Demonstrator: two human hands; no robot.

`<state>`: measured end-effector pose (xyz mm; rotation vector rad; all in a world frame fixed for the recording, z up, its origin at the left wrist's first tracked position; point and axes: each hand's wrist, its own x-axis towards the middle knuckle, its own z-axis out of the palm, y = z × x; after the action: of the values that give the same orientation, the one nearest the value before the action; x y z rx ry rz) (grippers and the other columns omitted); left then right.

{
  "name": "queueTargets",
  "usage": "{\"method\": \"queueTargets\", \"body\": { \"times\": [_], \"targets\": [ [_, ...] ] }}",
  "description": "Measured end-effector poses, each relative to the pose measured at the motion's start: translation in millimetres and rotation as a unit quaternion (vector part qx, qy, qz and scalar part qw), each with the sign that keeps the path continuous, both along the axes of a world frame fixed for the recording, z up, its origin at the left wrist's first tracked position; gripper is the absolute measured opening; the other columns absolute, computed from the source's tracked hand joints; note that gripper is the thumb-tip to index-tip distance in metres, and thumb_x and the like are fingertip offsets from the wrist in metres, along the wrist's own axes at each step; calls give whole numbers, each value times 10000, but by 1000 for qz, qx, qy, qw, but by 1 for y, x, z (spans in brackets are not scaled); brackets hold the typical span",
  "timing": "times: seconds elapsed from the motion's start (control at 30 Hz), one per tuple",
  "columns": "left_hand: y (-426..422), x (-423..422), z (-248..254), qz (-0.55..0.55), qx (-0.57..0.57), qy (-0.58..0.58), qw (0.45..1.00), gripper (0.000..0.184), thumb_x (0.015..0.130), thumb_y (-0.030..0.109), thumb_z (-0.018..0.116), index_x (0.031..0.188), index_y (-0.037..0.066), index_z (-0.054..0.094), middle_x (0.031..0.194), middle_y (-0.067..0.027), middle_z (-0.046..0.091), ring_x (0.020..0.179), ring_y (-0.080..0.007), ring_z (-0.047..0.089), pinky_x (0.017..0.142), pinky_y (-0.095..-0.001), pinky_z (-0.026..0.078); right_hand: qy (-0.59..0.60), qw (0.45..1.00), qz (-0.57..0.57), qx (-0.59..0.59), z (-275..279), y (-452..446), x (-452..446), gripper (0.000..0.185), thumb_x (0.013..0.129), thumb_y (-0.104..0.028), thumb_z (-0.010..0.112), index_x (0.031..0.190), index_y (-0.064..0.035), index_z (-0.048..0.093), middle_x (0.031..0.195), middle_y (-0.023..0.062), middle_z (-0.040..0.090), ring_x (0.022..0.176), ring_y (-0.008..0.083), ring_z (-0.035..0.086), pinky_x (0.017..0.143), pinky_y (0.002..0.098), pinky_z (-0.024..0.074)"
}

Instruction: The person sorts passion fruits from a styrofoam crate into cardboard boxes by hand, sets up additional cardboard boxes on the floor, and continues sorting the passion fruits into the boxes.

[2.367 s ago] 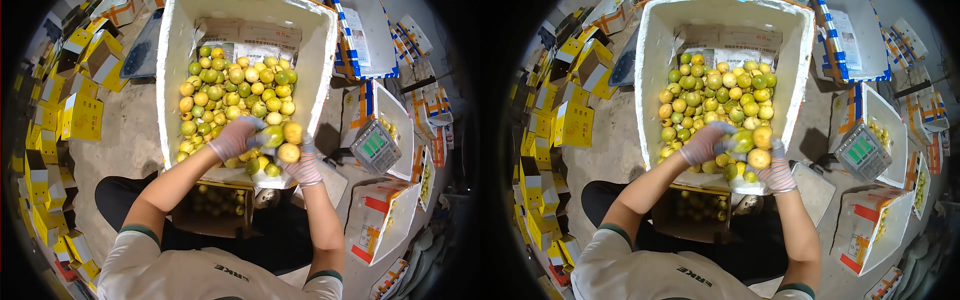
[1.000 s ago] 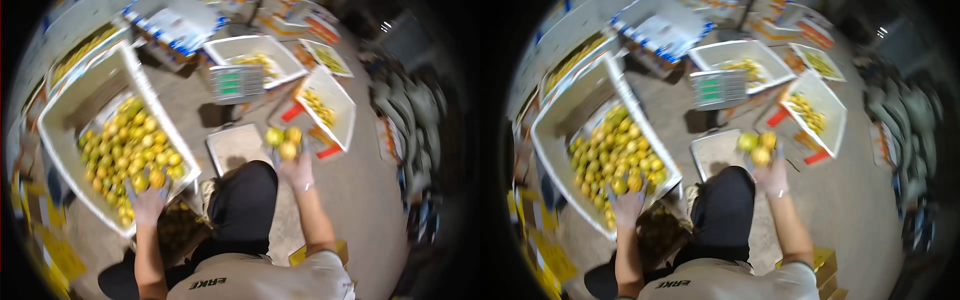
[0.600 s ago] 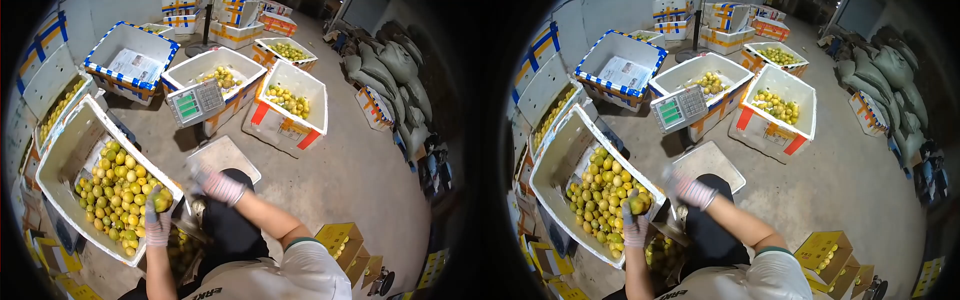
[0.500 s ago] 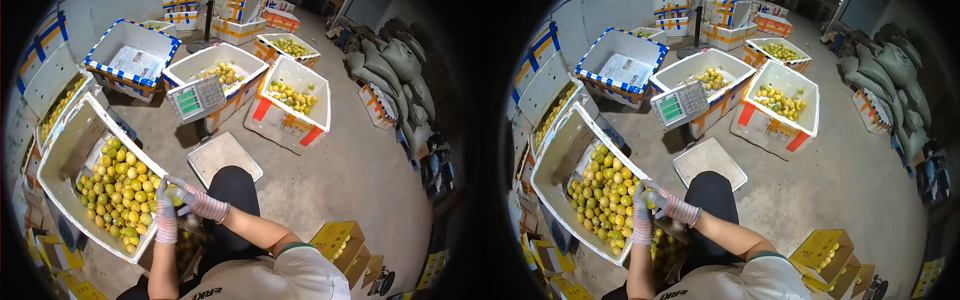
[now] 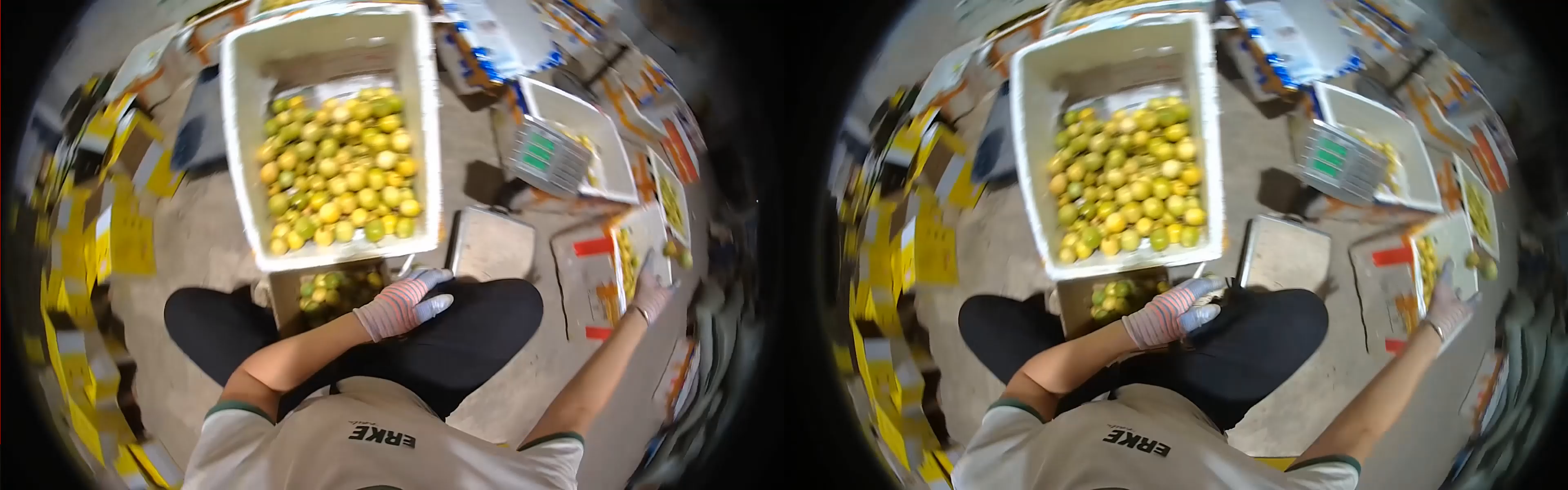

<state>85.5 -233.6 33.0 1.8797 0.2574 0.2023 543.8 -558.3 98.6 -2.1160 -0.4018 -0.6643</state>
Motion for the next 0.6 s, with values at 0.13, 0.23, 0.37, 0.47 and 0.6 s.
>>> {"method": "queueTargets", "body": {
  "times": [0.13, 0.23, 0.37, 0.47, 0.6],
  "targets": [
    [21, -47, -53, 60, -58, 20, 996, 405, 912, 271, 614, 1248, 55, 543, 1062, -188, 621, 951, -271, 608, 845, -355, 479, 289, 822, 340, 355, 12, 128, -96, 390, 944, -303, 557, 1272, -96, 527, 1383, 107, 480, 1243, 334, 482, 1064, 477, 407],
    [49, -74, -27, 155, -132, 157, 966, 320, 907, 248, 629, 1155, 46, 606, 895, -159, 664, 811, -242, 632, 755, -356, 501, 497, 697, 485, 178, -32, 228, -173, 457, 941, -221, 508, 1360, -48, 449, 1296, 104, 542, 1143, 240, 559, 935, 354, 477],
    [106, -102, -42, 227, 117, 264, 930, 355, 891, 288, 596, 1141, 36, 605, 1057, -215, 638, 988, -393, 597, 856, -427, 486, 483, 684, 527, -148, -61, 341, -287, 450, 941, -220, 551, 1344, -37, 472, 1233, 149, 571, 1122, 226, 584, 882, 308, 504],
    [142, -99, -53, 282, 214, 295, 888, 381, 846, 272, 625, 1185, 101, 588, 1099, -180, 590, 1003, -383, 576, 856, -446, 482, 232, 767, 535, -268, -138, 408, -314, 637, 864, -262, 612, 1419, -77, 360, 1399, 269, 376, 1221, 423, 467, 1065, 415, 363],
    [175, -86, -82, 290, 291, 267, 872, 455, 815, 299, 666, 1227, 139, 558, 1128, -165, 576, 1057, -370, 555, 885, -458, 467, 197, 828, 423, -311, -164, 461, -346, 706, 813, -300, 656, 1430, -136, 354, 1430, 299, 301, 1150, 481, 500, 977, 463, 436]
  ]
}}
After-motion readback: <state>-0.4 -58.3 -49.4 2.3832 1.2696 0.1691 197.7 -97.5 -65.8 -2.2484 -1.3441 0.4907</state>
